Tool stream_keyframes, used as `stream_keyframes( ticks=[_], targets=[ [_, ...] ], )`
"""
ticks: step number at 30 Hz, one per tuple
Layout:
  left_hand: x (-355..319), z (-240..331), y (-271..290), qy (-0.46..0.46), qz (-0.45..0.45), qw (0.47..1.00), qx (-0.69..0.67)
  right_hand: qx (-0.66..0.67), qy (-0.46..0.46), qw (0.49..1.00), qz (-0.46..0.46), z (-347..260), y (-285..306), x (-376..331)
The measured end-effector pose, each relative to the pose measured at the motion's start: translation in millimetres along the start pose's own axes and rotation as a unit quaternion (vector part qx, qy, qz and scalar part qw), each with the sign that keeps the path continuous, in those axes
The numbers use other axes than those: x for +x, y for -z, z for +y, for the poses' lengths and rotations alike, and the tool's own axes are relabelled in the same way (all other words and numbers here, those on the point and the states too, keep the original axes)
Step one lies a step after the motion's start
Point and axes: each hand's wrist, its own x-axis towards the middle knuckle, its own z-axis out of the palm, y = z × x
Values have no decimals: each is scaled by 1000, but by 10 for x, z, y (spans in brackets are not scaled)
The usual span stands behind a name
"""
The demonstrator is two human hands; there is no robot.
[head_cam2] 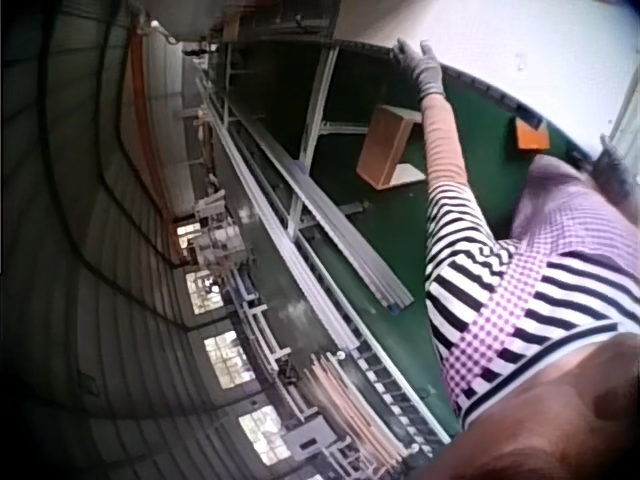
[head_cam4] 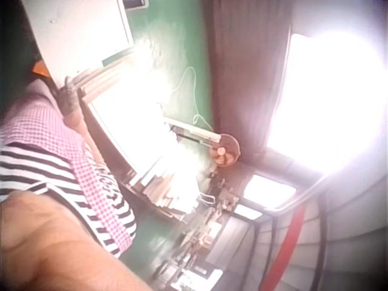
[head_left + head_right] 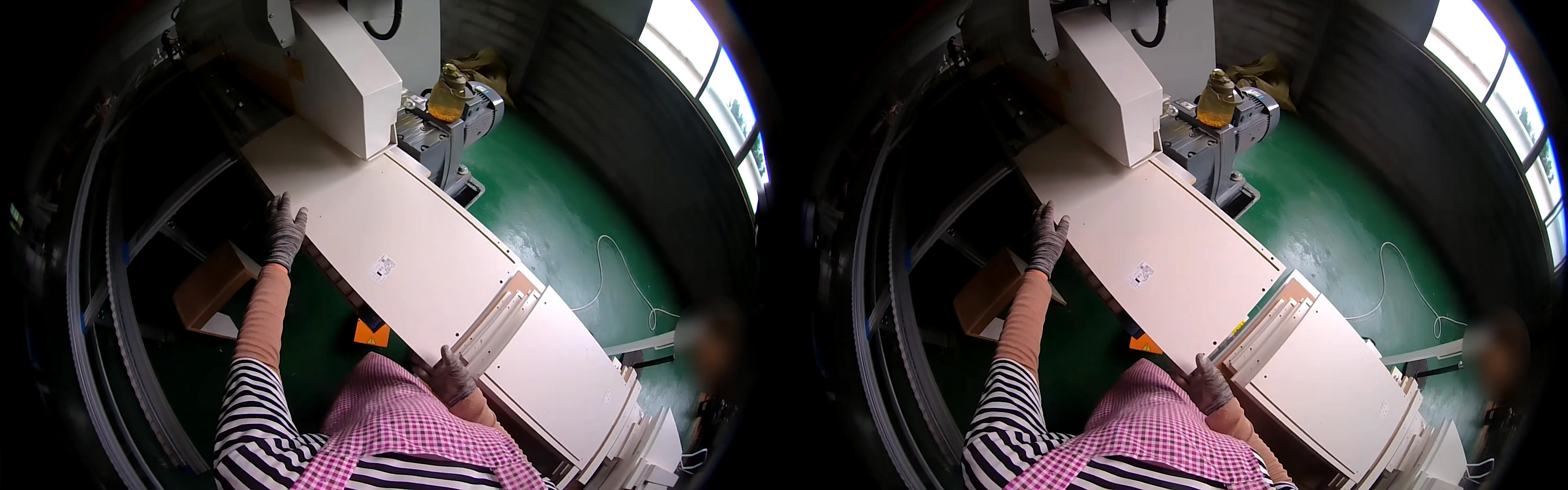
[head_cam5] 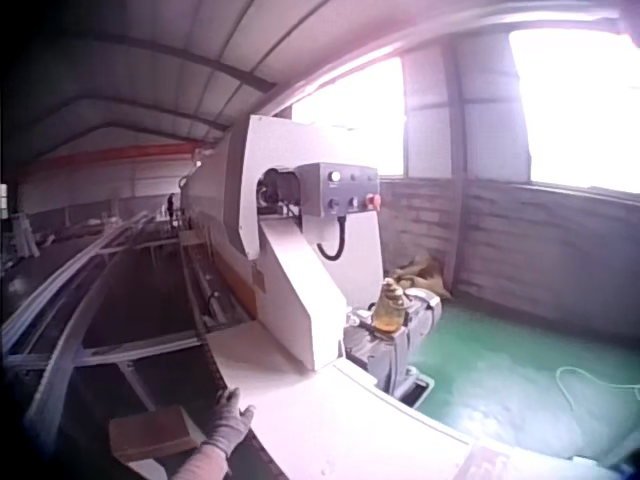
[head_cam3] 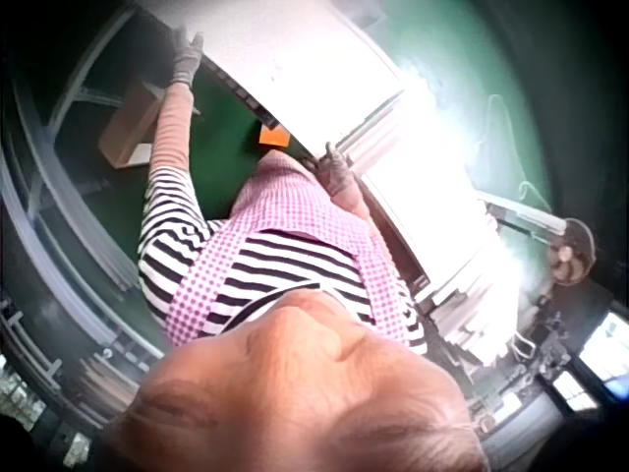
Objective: The person repeatedly picks up white rectangular panels from a stack on a table and places them onto a conveyor belt feeding a machine. The person wears gloves and handles the panels one at a time, moving them from the table to the conveyor and then back to the table in a repetitive cycle.
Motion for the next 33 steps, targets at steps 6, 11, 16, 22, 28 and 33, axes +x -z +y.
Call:
stream_keyframes(
  ticks=[6, 11, 16, 22, 28, 33],
  targets=[
    [592, -237, -443, -19, -32, 999, 30, 41, 120, 988, 90, -11, 179, -281],
    [1192, -375, -962, 20, -73, 994, 78, 74, 177, 970, 146, -86, 584, -743],
    [1904, -1203, -1518, 72, -187, 977, -72, 80, 348, 891, 280, -117, 1047, -1275],
    [1366, -141, -1660, -5, -339, 936, -98, 129, 423, 806, 394, -129, 1518, -2219],
    [558, 453, -1532, -94, -286, 940, -162, 282, 439, 728, 445, 105, 2978, -2588],
    [-254, 1600, -1053, -142, -299, 936, -116, 375, 426, 662, 489, 296, 3786, -2846]
  ],
)
